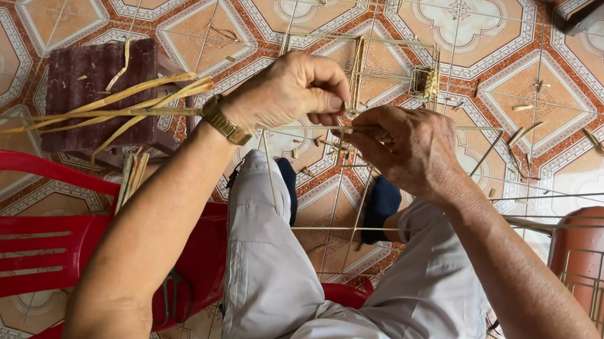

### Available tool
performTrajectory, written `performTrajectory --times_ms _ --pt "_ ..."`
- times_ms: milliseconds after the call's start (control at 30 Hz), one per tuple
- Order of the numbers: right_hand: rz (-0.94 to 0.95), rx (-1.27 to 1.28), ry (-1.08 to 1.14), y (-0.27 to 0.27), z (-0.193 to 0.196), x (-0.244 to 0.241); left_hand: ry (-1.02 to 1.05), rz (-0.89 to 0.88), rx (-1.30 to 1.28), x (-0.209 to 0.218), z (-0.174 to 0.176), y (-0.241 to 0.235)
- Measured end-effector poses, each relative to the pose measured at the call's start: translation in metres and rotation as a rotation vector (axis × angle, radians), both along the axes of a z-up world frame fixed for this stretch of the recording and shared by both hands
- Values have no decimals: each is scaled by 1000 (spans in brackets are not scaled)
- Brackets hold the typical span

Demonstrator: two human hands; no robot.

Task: The person sits on a low chair and weaves thin bamboo strips onto a wire frame, folding and threading strips by hand to build a woven lattice. They use scissors to trim a strip and continue interlacing new strips across the frame.

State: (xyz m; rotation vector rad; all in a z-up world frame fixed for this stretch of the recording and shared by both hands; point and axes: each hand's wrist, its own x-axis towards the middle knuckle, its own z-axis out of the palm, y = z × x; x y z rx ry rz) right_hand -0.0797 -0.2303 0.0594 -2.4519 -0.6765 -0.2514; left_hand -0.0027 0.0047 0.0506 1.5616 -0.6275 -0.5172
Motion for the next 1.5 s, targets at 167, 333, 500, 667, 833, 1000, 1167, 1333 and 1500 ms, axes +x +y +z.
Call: performTrajectory --times_ms 167,333,500,667,833,1000,1167,1333,1500 --pt "23 17 -25 -3 -4 0 -261 -81 289 0 13 -2" --pt "31 14 4 -2 -2 1 -246 -129 420 1 19 -7" --pt "25 28 32 -4 -4 0 -259 -104 358 0 16 -7" --pt "24 13 69 -8 -9 4 85 -201 55 -14 22 -2" --pt "5 -91 71 -10 -14 7 -183 -163 58 -48 22 -11" --pt "45 31 -8 -7 -7 5 -757 262 403 -83 11 -32" --pt "-13 -116 -26 -13 -23 6 -1020 418 28 -100 39 -45" --pt "82 -42 -65 -8 -5 8 -680 352 -26 -62 57 -45" --pt "49 -42 50 -1 -3 3 -1046 602 51 -49 54 -39"
